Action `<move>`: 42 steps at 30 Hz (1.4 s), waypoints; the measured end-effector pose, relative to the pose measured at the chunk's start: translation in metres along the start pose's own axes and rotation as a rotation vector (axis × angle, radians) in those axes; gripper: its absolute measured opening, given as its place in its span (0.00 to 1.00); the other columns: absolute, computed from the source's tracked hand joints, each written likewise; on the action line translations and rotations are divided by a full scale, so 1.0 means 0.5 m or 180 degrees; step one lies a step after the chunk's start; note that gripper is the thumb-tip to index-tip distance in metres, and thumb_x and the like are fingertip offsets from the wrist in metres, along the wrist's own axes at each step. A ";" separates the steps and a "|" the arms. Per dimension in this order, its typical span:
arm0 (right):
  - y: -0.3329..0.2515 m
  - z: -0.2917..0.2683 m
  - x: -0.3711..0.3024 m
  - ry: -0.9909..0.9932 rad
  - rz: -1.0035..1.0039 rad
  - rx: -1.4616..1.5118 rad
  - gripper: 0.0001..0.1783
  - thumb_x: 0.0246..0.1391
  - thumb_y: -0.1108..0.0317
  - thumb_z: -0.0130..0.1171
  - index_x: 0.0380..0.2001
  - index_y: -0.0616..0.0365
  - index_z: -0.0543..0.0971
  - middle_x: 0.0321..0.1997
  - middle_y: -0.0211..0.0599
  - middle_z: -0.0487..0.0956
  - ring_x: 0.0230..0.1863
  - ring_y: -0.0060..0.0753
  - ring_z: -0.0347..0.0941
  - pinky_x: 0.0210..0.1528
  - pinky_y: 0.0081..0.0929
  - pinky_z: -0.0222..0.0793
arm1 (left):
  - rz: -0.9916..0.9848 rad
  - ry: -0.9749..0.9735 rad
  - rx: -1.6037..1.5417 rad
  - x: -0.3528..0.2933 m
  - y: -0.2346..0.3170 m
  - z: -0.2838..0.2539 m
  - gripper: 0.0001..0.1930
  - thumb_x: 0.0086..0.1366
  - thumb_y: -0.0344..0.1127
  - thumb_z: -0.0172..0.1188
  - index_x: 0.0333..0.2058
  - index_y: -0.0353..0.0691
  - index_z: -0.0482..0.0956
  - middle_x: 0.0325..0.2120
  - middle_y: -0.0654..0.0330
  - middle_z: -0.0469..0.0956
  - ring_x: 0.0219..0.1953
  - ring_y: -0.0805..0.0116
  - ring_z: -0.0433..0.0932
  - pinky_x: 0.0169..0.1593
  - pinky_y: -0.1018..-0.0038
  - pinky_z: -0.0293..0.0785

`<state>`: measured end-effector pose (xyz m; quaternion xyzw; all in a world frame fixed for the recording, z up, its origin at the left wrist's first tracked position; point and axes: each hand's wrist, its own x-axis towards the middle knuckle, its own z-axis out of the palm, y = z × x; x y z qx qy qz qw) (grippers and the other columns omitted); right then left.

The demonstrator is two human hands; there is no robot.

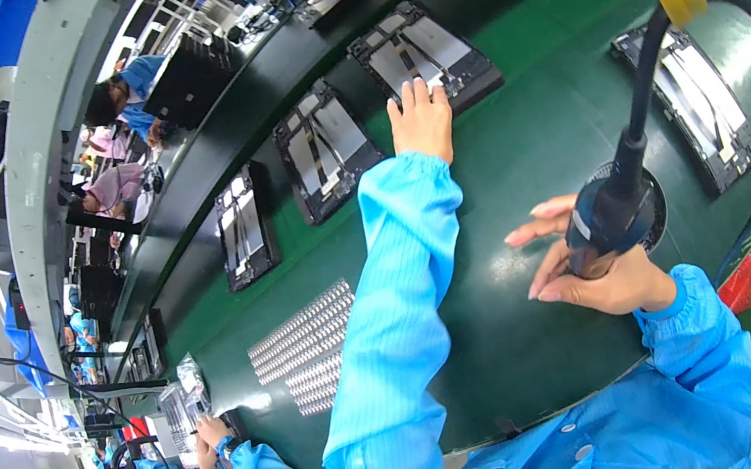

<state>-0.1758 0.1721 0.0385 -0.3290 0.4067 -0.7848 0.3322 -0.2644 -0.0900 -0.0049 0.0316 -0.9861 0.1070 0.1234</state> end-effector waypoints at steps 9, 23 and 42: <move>-0.022 -0.044 -0.008 0.0231 -0.0055 -0.0662 0.37 0.43 0.84 0.63 0.56 0.58 0.58 0.33 0.43 0.77 0.28 0.22 0.74 0.30 0.18 0.69 | -0.0668 0.0429 0.0454 0.066 -0.083 0.032 0.30 0.42 0.25 0.63 0.48 0.39 0.66 0.49 0.55 0.70 0.54 0.59 0.68 0.51 0.59 0.68; -0.075 -0.082 -0.006 0.1564 -0.0855 -0.1072 0.27 0.40 0.79 0.69 0.46 0.66 0.70 0.20 0.23 0.71 0.22 0.12 0.65 0.24 0.13 0.60 | 0.0135 -0.0096 -0.1475 -0.418 0.184 -0.197 0.36 0.40 0.21 0.57 0.54 0.28 0.63 0.58 0.43 0.61 0.63 0.45 0.56 0.62 0.46 0.47; -0.084 -0.115 0.002 0.1396 -0.1060 -0.2023 0.24 0.48 0.74 0.62 0.49 0.65 0.69 0.18 0.29 0.71 0.18 0.19 0.68 0.22 0.15 0.61 | -0.1877 -0.0879 -0.2727 -0.497 -0.058 -0.159 0.13 0.46 0.23 0.69 0.31 0.32 0.77 0.30 0.60 0.74 0.19 0.83 0.67 0.21 0.85 0.63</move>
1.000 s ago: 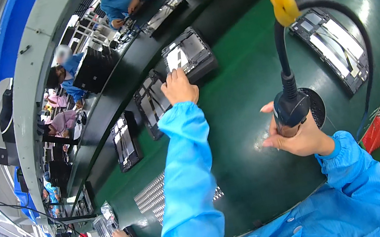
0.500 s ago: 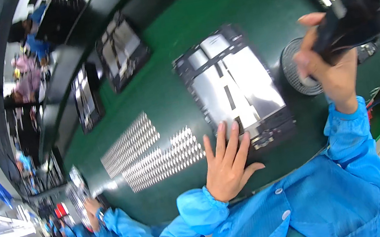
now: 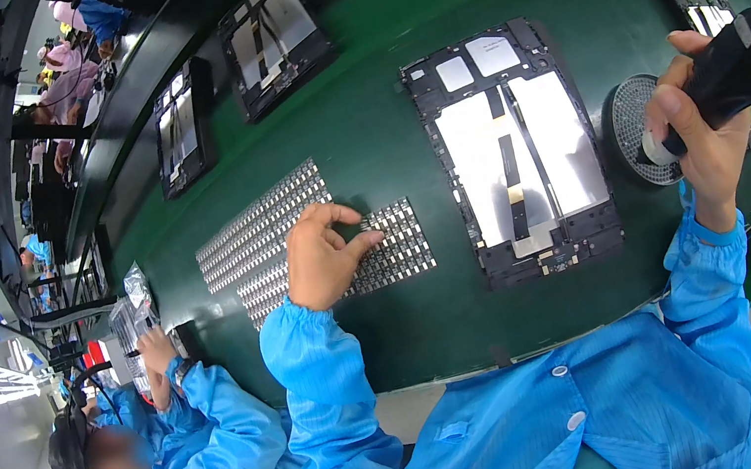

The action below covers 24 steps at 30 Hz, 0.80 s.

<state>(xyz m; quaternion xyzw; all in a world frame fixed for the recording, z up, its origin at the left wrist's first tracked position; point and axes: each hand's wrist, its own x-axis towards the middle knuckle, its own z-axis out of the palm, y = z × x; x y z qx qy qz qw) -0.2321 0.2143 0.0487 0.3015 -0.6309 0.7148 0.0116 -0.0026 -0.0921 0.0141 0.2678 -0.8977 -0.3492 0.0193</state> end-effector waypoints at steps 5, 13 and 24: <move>0.010 -0.010 0.004 0.0159 0.0020 -0.0061 0.23 0.47 0.74 0.64 0.47 0.65 0.70 0.18 0.29 0.71 0.17 0.18 0.67 0.21 0.15 0.60 | -0.0616 -0.0071 -0.1125 0.008 0.015 0.008 0.12 0.45 0.26 0.70 0.30 0.32 0.79 0.25 0.63 0.76 0.16 0.85 0.66 0.20 0.84 0.63; 0.010 -0.016 0.003 0.0153 0.0015 -0.0060 0.23 0.49 0.73 0.62 0.49 0.64 0.69 0.19 0.29 0.71 0.18 0.18 0.68 0.22 0.15 0.60 | -0.0323 -0.0327 0.0172 0.010 0.026 -0.002 0.19 0.39 0.30 0.75 0.31 0.32 0.78 0.25 0.59 0.75 0.17 0.81 0.69 0.21 0.80 0.65; 0.001 -0.019 -0.007 0.0035 0.0172 -0.0159 0.28 0.47 0.72 0.62 0.51 0.66 0.65 0.21 0.30 0.69 0.19 0.19 0.66 0.23 0.16 0.61 | -0.0184 0.0038 -0.0070 -0.009 0.015 0.026 0.12 0.45 0.28 0.71 0.29 0.33 0.80 0.17 0.61 0.76 0.18 0.78 0.71 0.22 0.81 0.67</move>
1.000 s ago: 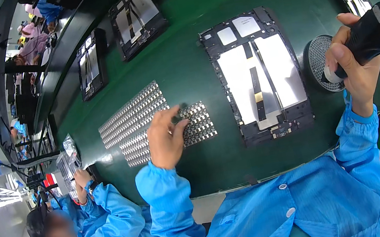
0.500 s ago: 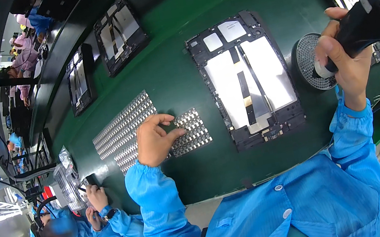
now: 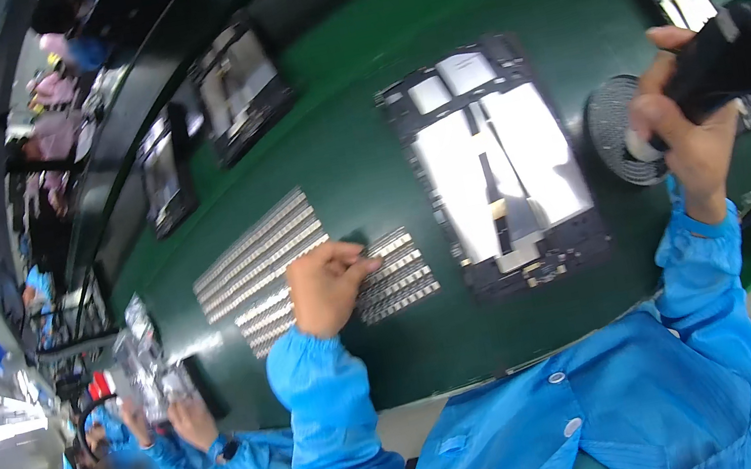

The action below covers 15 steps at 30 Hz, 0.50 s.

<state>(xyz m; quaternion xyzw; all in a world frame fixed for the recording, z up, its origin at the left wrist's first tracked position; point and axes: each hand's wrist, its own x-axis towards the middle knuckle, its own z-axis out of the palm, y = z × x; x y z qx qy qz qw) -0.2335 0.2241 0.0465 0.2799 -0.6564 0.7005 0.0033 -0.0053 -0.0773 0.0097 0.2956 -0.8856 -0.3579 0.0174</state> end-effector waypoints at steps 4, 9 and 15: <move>-0.006 0.000 0.016 0.0124 0.0021 0.0279 0.31 0.32 0.78 0.73 0.44 0.63 0.73 0.19 0.25 0.72 0.21 0.14 0.66 0.23 0.14 0.62 | 0.0610 0.0471 0.0743 -0.025 0.048 0.008 0.10 0.43 0.28 0.71 0.25 0.35 0.79 0.16 0.58 0.76 0.15 0.71 0.70 0.22 0.77 0.66; 0.002 -0.032 0.039 0.0351 -0.0298 0.0233 0.24 0.38 0.75 0.72 0.40 0.63 0.73 0.16 0.26 0.73 0.15 0.14 0.67 0.17 0.13 0.60 | 0.0536 0.0564 0.0674 -0.028 0.041 0.023 0.08 0.44 0.24 0.70 0.20 0.34 0.77 0.13 0.63 0.73 0.16 0.79 0.68 0.21 0.80 0.63; 0.039 -0.046 0.060 0.0445 -0.0288 0.0568 0.18 0.41 0.74 0.70 0.34 0.62 0.72 0.16 0.28 0.74 0.14 0.17 0.69 0.16 0.15 0.63 | 0.1383 0.0927 0.0143 -0.009 0.088 0.051 0.08 0.48 0.21 0.66 0.23 0.33 0.73 0.27 0.57 0.78 0.30 0.73 0.74 0.36 0.77 0.71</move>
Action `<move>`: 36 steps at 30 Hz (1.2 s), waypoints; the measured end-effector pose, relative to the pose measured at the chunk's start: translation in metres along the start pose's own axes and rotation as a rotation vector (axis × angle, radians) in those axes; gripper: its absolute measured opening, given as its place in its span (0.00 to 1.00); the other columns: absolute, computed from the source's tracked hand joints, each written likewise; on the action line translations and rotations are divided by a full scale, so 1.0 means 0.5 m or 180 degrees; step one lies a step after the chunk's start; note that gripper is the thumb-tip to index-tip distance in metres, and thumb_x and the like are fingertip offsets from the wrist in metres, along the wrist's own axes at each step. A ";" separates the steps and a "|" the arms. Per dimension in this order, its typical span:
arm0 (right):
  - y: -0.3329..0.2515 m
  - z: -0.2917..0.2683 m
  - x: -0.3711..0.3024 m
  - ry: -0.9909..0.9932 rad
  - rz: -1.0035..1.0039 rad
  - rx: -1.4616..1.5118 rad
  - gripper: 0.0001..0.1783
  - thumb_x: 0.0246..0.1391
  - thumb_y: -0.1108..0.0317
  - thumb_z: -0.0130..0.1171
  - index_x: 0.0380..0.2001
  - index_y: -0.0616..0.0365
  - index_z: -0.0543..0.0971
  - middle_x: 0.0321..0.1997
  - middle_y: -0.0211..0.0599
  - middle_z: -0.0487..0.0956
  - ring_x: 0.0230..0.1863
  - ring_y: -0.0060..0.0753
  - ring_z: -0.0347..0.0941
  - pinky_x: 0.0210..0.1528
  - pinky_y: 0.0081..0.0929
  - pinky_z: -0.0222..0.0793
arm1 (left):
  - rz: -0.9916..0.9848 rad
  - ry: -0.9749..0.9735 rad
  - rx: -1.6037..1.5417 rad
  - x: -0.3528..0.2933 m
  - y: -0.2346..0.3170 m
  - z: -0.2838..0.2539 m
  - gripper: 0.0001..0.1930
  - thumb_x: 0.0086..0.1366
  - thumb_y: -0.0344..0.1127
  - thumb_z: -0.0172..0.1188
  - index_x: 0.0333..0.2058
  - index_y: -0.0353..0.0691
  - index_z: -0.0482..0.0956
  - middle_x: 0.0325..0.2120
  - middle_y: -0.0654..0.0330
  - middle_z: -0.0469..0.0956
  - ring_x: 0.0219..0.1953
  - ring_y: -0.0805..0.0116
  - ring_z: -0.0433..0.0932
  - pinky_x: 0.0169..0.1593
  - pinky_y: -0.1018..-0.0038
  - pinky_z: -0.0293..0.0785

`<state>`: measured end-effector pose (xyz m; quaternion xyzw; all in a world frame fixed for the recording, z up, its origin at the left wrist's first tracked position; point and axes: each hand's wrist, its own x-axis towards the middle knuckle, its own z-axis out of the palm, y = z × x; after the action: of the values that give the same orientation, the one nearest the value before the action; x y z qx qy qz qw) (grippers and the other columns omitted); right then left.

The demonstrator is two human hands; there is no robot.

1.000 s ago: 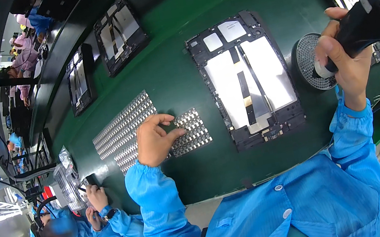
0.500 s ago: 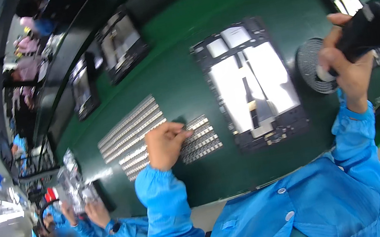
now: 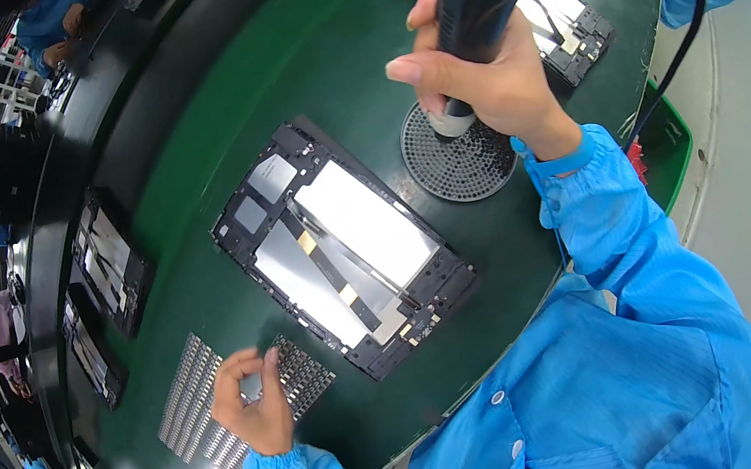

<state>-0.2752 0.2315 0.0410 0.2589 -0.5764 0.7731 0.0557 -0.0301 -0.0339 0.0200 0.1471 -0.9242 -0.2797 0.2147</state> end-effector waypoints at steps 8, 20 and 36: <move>0.022 0.016 0.021 -0.0065 0.0089 -0.0019 0.18 0.41 0.74 0.70 0.34 0.62 0.71 0.17 0.29 0.73 0.15 0.18 0.70 0.16 0.16 0.65 | -0.0286 0.0463 -0.1625 0.164 -0.030 0.138 0.06 0.61 0.27 0.58 0.27 0.34 0.71 0.48 0.46 0.72 0.49 0.68 0.71 0.52 0.74 0.67; 0.046 0.028 0.029 -0.0208 0.0173 -0.0203 0.17 0.43 0.75 0.68 0.35 0.63 0.71 0.17 0.28 0.73 0.15 0.17 0.69 0.18 0.15 0.64 | -0.0552 0.0537 -0.1618 0.245 -0.043 0.217 0.08 0.59 0.32 0.63 0.27 0.33 0.74 0.26 0.60 0.78 0.29 0.79 0.75 0.35 0.82 0.71; 0.033 0.056 0.023 0.0092 0.0106 -0.0399 0.19 0.39 0.74 0.70 0.35 0.61 0.73 0.17 0.26 0.74 0.15 0.15 0.68 0.17 0.15 0.63 | -0.0888 0.0118 -0.1776 0.120 -0.006 0.006 0.06 0.56 0.25 0.62 0.31 0.30 0.77 0.26 0.57 0.78 0.25 0.74 0.76 0.32 0.80 0.74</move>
<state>-0.2819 0.1980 0.0375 0.2341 -0.6270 0.7399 0.0673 -0.0830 -0.0583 0.0351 0.2130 -0.7786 -0.5465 0.2231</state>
